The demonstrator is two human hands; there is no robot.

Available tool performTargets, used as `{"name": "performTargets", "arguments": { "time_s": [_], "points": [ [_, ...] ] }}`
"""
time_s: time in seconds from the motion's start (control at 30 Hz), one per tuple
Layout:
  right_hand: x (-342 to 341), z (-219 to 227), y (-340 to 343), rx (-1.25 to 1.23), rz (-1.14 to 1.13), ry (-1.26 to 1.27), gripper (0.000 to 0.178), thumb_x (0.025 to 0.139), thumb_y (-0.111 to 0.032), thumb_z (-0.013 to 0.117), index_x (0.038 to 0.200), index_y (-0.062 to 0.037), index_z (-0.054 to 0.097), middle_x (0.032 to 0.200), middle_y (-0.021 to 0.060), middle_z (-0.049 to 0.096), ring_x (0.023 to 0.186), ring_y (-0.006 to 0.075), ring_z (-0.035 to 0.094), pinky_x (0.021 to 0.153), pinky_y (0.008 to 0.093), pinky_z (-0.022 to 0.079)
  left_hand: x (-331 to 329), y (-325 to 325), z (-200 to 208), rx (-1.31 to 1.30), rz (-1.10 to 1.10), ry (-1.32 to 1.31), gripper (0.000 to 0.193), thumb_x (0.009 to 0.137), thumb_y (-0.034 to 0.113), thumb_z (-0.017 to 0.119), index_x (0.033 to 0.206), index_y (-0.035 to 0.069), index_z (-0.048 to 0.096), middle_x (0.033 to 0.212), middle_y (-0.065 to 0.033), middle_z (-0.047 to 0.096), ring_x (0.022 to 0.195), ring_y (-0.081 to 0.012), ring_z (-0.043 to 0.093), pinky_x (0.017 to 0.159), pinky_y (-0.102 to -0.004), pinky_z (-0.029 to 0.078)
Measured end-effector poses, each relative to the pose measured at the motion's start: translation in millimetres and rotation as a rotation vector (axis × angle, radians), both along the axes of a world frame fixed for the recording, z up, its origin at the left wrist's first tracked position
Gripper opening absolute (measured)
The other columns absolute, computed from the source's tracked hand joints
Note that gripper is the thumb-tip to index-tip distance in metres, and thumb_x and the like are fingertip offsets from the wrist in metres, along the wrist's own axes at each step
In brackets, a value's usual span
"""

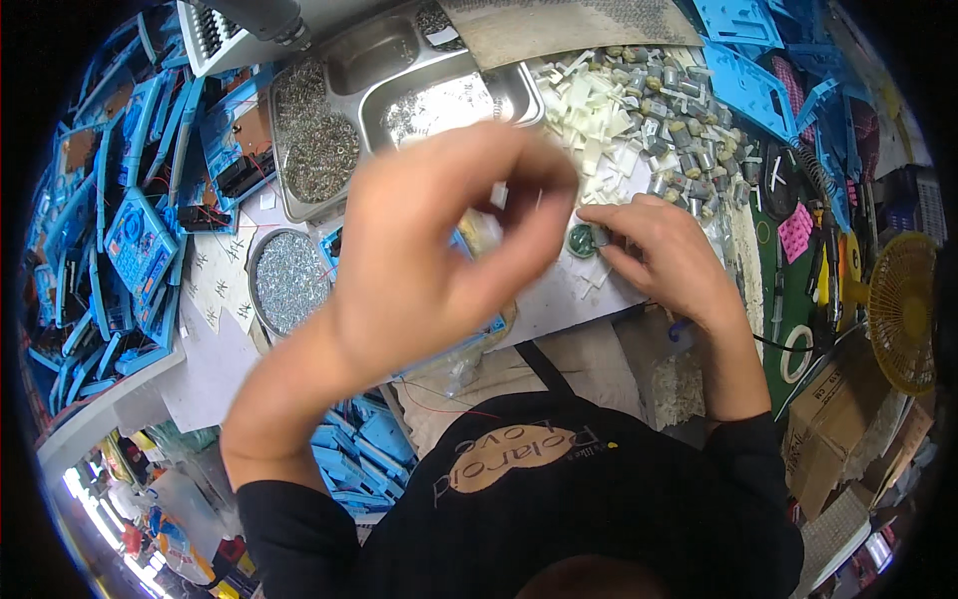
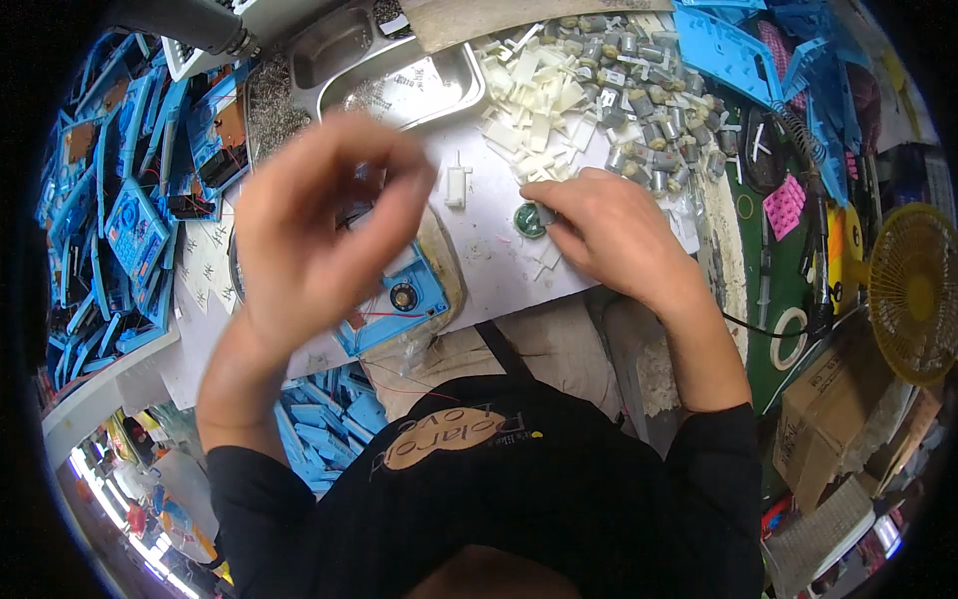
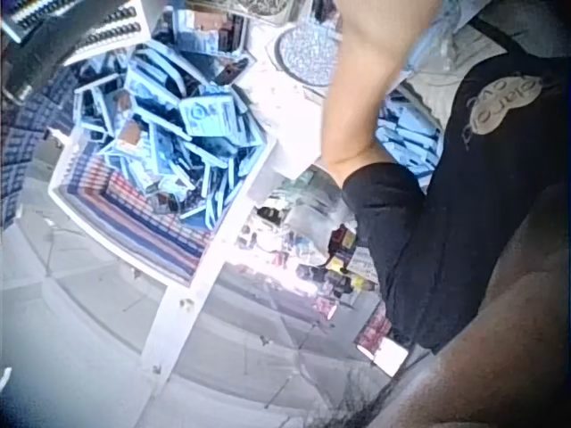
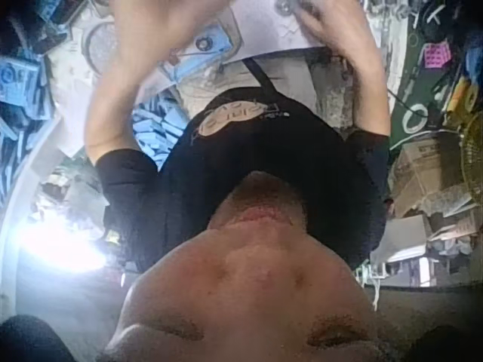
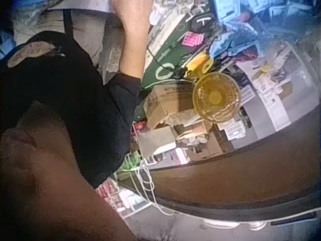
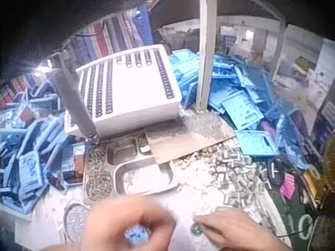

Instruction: Assemble internal components into a blue plastic casing, including soldering and screw fastening.

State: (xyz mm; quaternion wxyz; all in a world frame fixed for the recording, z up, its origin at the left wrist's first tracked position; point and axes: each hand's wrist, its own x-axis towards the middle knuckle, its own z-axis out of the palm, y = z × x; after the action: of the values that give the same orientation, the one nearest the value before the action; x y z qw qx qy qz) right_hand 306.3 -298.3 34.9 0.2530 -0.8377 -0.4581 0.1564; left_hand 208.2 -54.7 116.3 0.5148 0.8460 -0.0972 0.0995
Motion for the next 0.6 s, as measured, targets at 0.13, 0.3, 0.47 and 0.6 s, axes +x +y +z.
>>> {"name": "performTargets", "arguments": {
  "time_s": [0.13,0.3,0.47,0.6],
  "points": [
    [0.7,-5.3,10.3,-0.006,0.048,-0.013,0.037,0.081,-0.006,0.068,0.119,-0.0065,0.070,0.087,0.0150,0.067,0.085,0.0356,0.064,0.080,0.0456,0.052,-75.2,-6.4,-20.6,-0.374,0.121,0.212,0.016,0.083,-0.008,0.072,0.098,-0.002,0.069,0.096,-0.0106,0.069,0.077,-0.0139,0.067,0.066,-0.0234,0.053],
    [2.4,-9.6,13.3,0.000,0.083,0.005,0.041,0.080,-0.003,0.068,0.121,-0.0059,0.070,0.080,0.0087,0.063,0.075,0.0243,0.064,0.071,0.0360,0.050,-113.2,-22.8,-66.5,-0.472,0.269,0.206,0.018,0.086,-0.010,0.070,0.101,0.000,0.068,0.098,-0.0100,0.069,0.083,-0.0191,0.067,0.069,-0.0283,0.053],
    [-25.1,15.6,24.7,0.171,-0.106,0.712,0.044,0.084,0.001,0.074,0.128,-0.0028,0.067,0.079,-0.0036,0.055,0.063,0.0017,0.050,0.058,0.0191,0.039,-120.8,-28.8,-77.6,-0.250,0.360,0.106,0.019,0.084,-0.008,0.072,0.099,0.002,0.067,0.092,-0.0104,0.067,0.082,-0.0253,0.068,0.068,-0.0338,0.054],
    [-60.7,11.8,52.4,0.324,-0.065,1.180,0.048,0.088,0.000,0.074,0.134,-0.0004,0.062,0.081,-0.0058,0.054,0.070,0.0001,0.049,0.060,0.0158,0.035,-124.3,-32.4,-82.3,-0.216,0.418,0.113,0.024,0.084,-0.006,0.074,0.104,0.003,0.065,0.089,-0.0091,0.066,0.081,-0.0239,0.070,0.068,-0.0339,0.055]
  ]
}}
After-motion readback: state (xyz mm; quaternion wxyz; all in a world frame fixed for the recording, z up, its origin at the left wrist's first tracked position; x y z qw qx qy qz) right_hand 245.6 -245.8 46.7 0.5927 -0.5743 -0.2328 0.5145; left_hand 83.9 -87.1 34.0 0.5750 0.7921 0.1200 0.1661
